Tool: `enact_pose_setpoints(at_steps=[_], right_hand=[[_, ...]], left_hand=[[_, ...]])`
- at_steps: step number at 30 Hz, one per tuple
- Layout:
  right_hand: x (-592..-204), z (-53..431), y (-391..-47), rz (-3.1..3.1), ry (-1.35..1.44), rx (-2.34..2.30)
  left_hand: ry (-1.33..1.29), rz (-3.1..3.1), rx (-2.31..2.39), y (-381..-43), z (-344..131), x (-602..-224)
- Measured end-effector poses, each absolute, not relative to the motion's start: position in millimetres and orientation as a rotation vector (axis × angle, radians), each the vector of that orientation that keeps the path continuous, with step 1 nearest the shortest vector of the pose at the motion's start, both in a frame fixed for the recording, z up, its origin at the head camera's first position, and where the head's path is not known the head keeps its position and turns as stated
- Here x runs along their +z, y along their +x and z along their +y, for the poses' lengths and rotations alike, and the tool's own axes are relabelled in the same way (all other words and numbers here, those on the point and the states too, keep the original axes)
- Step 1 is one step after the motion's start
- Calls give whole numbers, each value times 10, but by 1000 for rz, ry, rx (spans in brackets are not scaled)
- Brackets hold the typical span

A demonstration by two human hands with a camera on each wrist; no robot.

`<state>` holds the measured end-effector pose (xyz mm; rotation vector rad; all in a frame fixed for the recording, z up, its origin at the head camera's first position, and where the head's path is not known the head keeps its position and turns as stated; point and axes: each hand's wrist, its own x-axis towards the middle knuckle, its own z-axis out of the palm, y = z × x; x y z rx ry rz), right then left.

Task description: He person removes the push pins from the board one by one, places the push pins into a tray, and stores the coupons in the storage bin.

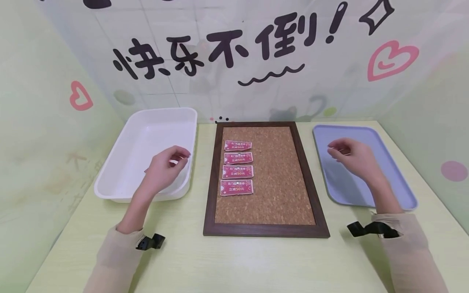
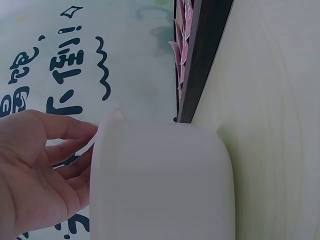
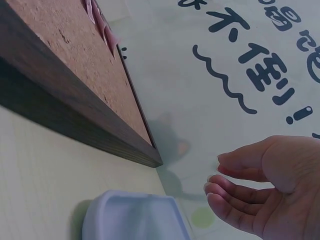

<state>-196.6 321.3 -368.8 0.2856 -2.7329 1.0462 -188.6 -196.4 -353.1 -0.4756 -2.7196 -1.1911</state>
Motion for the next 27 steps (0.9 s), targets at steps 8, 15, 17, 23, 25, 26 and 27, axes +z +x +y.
enact_pose_setpoints(at_steps=[8, 15, 17, 23, 25, 26, 27], right_hand=[[-3671, 3022, -1972, -2740, 350, 1045], [-3697, 2896, -1971, -2759, 391, 1015], [-3698, 2853, -1973, -2763, 399, 1016], [-3697, 2721, -1978, -2768, 441, 1043], [-3700, 2681, -1981, -2778, 460, 1043], [-3701, 2661, -1982, -2784, 469, 1042], [-3702, 2640, -1982, -2791, 477, 1041]], left_hand=[[-520, -2740, -1226, -1858, -1859, -3562], [-549, -2748, -1242, -1854, -1777, -3598], [-555, -2756, -1233, -1845, -1757, -3598], [-594, -2743, -1242, -1813, -1698, -3608], [-605, -2743, -1251, -1804, -1674, -3616], [-612, -2742, -1255, -1801, -1662, -3624], [-618, -2742, -1257, -1797, -1650, -3632]])
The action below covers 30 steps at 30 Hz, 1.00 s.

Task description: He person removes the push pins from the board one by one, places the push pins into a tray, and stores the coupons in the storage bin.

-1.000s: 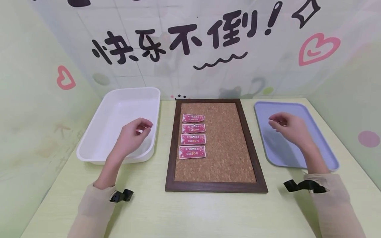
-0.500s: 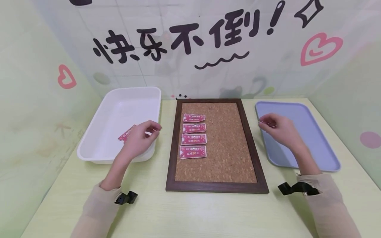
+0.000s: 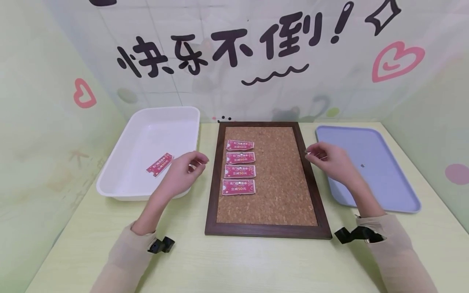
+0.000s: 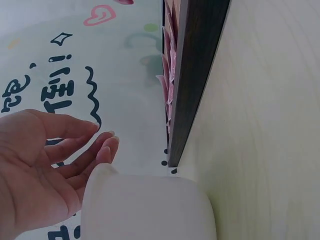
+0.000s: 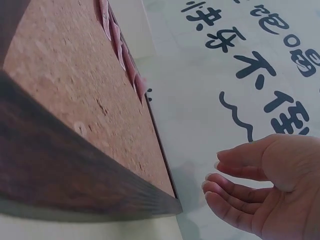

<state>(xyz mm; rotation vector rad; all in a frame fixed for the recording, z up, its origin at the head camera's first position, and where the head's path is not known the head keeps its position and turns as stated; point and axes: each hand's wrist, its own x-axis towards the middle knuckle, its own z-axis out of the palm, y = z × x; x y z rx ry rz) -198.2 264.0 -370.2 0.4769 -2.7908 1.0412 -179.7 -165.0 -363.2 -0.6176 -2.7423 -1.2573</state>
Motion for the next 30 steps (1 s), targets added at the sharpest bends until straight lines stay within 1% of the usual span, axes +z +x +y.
enact_pose_setpoints(at_steps=[11, 21, 30], right_hand=[[-3723, 2387, -1951, -2806, 575, 1019], [-3721, 2040, -1958, -2841, 632, 1086], [-3779, 1756, -1968, -2843, 706, 1130]], left_hand=[[-738, -2749, -1255, -1780, -1468, -3748], [-855, -2840, -1223, -1763, -1370, -3807], [-844, -2896, -1241, -1741, -1318, -3881]])
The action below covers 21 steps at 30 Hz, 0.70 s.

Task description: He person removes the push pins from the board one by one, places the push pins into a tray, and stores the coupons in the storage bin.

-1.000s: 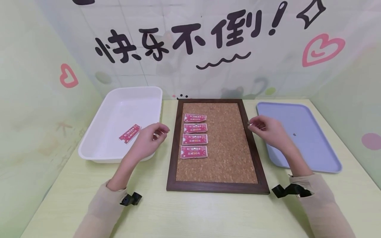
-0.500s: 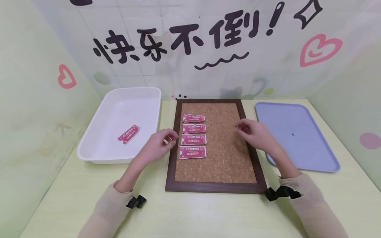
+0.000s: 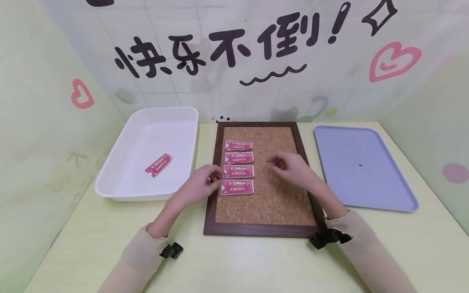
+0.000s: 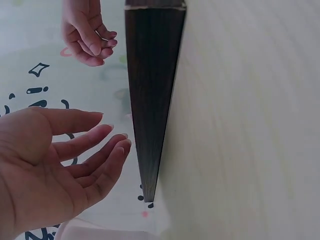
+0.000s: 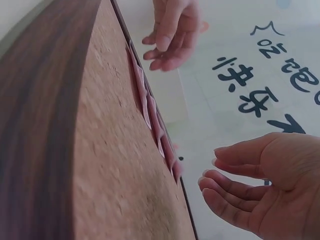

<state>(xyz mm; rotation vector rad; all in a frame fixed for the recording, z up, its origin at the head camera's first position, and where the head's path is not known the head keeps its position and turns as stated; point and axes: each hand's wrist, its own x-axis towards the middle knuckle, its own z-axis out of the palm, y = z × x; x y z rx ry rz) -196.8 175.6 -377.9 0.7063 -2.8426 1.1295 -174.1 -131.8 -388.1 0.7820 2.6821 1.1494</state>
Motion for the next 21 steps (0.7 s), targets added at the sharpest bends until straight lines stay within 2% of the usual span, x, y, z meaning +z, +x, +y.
enact_pose_setpoints(at_steps=[21], right_hand=[[-3901, 1157, -1994, -2989, 966, 1172]], left_hand=[[693, 2594, 1105, -1813, -1337, -3933]])
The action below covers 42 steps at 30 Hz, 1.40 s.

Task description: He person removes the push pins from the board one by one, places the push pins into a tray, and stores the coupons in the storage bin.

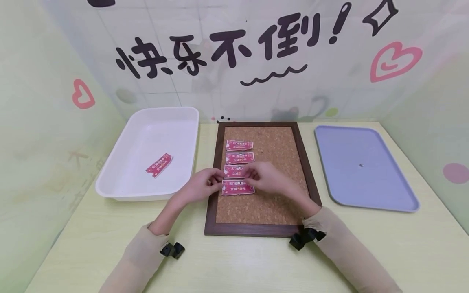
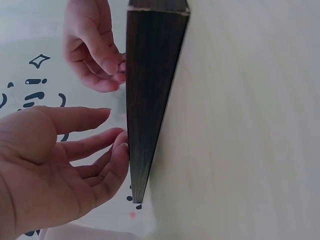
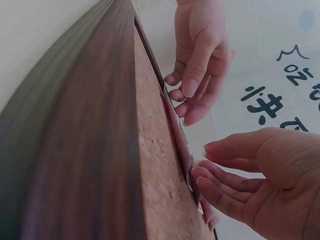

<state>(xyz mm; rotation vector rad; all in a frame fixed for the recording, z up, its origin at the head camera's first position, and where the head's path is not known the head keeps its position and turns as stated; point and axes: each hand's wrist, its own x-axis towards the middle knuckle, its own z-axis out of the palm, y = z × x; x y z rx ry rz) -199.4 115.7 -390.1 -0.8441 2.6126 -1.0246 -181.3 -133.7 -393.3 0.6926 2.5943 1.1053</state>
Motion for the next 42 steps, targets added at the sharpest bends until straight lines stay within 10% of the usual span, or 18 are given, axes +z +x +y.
enact_pose_setpoints(at_steps=[42], right_hand=[[-4006, 876, -2015, 2670, -766, -935]], left_hand=[[599, 2576, 1092, -1880, -1260, -3958]])
